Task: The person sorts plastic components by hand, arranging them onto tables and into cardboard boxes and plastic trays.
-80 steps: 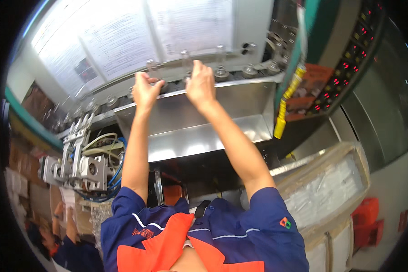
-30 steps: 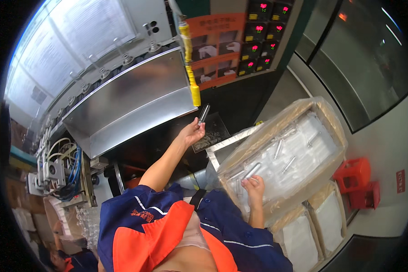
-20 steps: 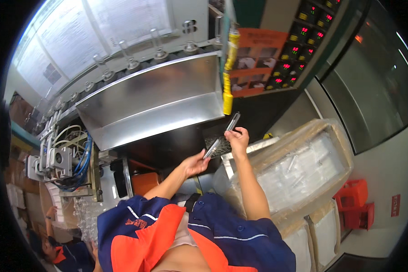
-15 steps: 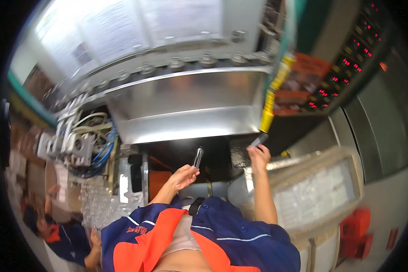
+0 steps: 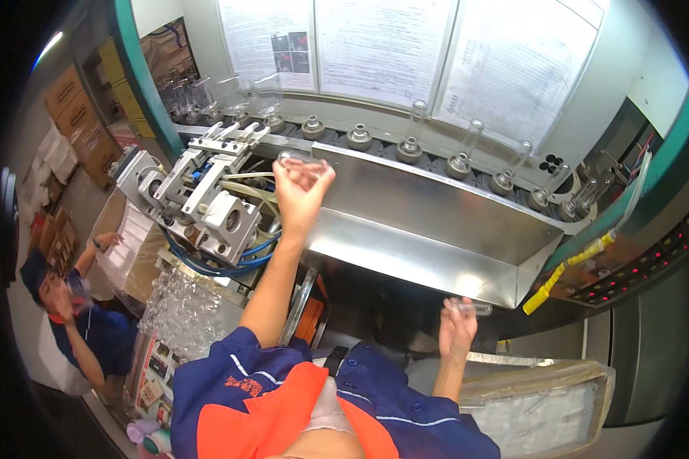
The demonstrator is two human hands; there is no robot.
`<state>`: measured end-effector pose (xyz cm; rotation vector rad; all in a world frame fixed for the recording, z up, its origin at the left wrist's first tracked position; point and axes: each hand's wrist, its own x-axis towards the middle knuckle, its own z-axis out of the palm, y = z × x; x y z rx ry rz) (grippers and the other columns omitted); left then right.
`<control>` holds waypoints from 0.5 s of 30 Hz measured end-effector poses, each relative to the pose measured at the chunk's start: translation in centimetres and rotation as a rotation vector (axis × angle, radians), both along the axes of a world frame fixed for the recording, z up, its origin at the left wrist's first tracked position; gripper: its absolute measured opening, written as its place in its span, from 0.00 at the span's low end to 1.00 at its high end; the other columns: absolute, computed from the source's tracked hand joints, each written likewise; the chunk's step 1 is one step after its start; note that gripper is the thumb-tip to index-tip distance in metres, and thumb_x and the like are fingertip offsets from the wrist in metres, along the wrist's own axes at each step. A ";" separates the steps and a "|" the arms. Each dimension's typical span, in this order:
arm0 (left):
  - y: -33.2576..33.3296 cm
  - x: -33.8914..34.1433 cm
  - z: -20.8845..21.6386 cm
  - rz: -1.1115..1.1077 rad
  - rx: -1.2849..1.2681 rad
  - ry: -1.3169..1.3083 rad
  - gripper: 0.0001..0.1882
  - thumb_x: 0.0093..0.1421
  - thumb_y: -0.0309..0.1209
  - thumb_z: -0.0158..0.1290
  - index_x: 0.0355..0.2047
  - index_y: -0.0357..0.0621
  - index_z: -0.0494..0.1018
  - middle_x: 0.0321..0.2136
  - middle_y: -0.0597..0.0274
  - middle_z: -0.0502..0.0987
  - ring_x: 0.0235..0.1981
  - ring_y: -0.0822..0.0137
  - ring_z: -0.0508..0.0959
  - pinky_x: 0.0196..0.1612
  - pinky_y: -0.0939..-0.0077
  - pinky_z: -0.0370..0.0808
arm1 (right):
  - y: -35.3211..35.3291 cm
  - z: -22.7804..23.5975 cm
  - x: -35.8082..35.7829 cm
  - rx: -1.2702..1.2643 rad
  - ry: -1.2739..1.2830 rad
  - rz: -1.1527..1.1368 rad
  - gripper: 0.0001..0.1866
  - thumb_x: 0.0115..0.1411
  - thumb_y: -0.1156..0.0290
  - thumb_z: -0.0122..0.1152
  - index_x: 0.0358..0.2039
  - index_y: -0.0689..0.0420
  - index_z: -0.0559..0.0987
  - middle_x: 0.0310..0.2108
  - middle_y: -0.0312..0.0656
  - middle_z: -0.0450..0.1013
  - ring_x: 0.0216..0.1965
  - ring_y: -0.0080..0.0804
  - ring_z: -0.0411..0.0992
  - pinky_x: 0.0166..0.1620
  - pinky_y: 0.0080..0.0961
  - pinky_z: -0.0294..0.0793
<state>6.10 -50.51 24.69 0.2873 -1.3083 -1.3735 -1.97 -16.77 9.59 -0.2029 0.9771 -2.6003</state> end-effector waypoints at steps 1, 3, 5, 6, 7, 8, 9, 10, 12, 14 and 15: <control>-1.3 -0.4 0.7 0.141 -0.102 -0.055 0.26 0.48 0.19 0.61 0.41 0.40 0.55 0.31 0.55 0.76 0.32 0.68 0.77 0.37 0.77 0.74 | -3.0 3.1 0.1 0.077 0.164 0.023 0.23 0.52 0.86 0.57 0.49 0.61 0.65 0.39 0.46 0.70 0.41 0.34 0.70 0.44 0.25 0.70; -3.3 -0.9 2.8 0.485 -0.292 -0.229 0.27 0.46 0.23 0.63 0.41 0.40 0.57 0.28 0.56 0.76 0.31 0.64 0.77 0.37 0.74 0.73 | -8.6 8.0 -1.0 0.222 0.453 0.039 0.26 0.49 0.89 0.58 0.49 0.62 0.65 0.38 0.45 0.70 0.42 0.32 0.71 0.46 0.27 0.71; -6.2 -1.5 3.3 0.605 -0.329 -0.297 0.28 0.44 0.26 0.64 0.41 0.40 0.59 0.26 0.57 0.76 0.31 0.61 0.77 0.38 0.71 0.72 | -14.7 12.8 -1.5 0.231 0.706 0.052 0.24 0.49 0.88 0.60 0.47 0.61 0.66 0.39 0.43 0.71 0.43 0.31 0.71 0.46 0.25 0.72; -6.8 -2.1 3.8 0.634 -0.333 -0.346 0.28 0.43 0.25 0.64 0.40 0.40 0.59 0.27 0.55 0.76 0.31 0.57 0.77 0.38 0.67 0.72 | -17.4 14.2 -2.9 0.295 0.880 -0.047 0.23 0.49 0.87 0.60 0.46 0.61 0.67 0.38 0.43 0.72 0.41 0.30 0.73 0.45 0.24 0.73; -7.4 -2.5 4.0 0.646 -0.332 -0.347 0.28 0.43 0.25 0.64 0.40 0.40 0.59 0.27 0.55 0.76 0.31 0.57 0.77 0.38 0.67 0.72 | -19.9 16.3 -3.2 0.373 0.986 -0.145 0.22 0.49 0.85 0.62 0.44 0.60 0.69 0.36 0.41 0.74 0.37 0.28 0.74 0.42 0.23 0.74; -7.9 -2.7 4.3 0.674 -0.390 -0.383 0.28 0.42 0.24 0.64 0.40 0.39 0.59 0.26 0.54 0.76 0.31 0.54 0.76 0.38 0.64 0.70 | -22.2 18.1 -3.5 0.468 1.045 -0.221 0.20 0.48 0.83 0.63 0.42 0.59 0.71 0.33 0.40 0.75 0.35 0.27 0.75 0.40 0.22 0.74; -8.2 -3.4 4.6 0.691 -0.451 -0.414 0.28 0.42 0.23 0.64 0.39 0.39 0.59 0.26 0.52 0.75 0.31 0.50 0.76 0.38 0.60 0.69 | -24.1 19.2 -4.5 0.495 1.125 -0.257 0.20 0.46 0.81 0.65 0.41 0.58 0.72 0.31 0.43 0.75 0.34 0.31 0.76 0.37 0.22 0.73; -8.8 -3.7 4.7 0.697 -0.476 -0.417 0.28 0.41 0.23 0.64 0.39 0.38 0.59 0.26 0.50 0.76 0.31 0.48 0.76 0.38 0.59 0.69 | -25.6 20.6 -4.9 0.685 1.205 -0.331 0.19 0.44 0.78 0.65 0.38 0.59 0.71 0.30 0.46 0.74 0.33 0.39 0.74 0.36 0.28 0.72; -9.6 -4.0 4.3 0.670 -0.431 -0.469 0.28 0.41 0.23 0.64 0.39 0.37 0.59 0.26 0.49 0.76 0.31 0.47 0.76 0.38 0.59 0.69 | -28.2 21.2 -6.1 0.805 1.225 -0.300 0.19 0.44 0.77 0.66 0.37 0.59 0.71 0.29 0.47 0.74 0.34 0.42 0.73 0.36 0.32 0.71; -10.5 -4.5 3.9 0.664 -0.410 -0.541 0.29 0.41 0.26 0.65 0.39 0.37 0.59 0.23 0.51 0.78 0.30 0.51 0.78 0.37 0.62 0.71 | -30.0 21.6 -6.7 1.043 1.223 -0.206 0.17 0.43 0.76 0.64 0.35 0.60 0.70 0.28 0.47 0.72 0.36 0.47 0.71 0.40 0.39 0.69; -10.5 -4.7 4.0 0.637 -0.408 -0.543 0.29 0.41 0.27 0.65 0.39 0.38 0.59 0.23 0.51 0.78 0.30 0.51 0.78 0.36 0.63 0.72 | -30.4 21.7 -7.0 1.036 1.225 -0.194 0.17 0.43 0.76 0.64 0.35 0.60 0.70 0.28 0.47 0.72 0.36 0.47 0.71 0.40 0.39 0.69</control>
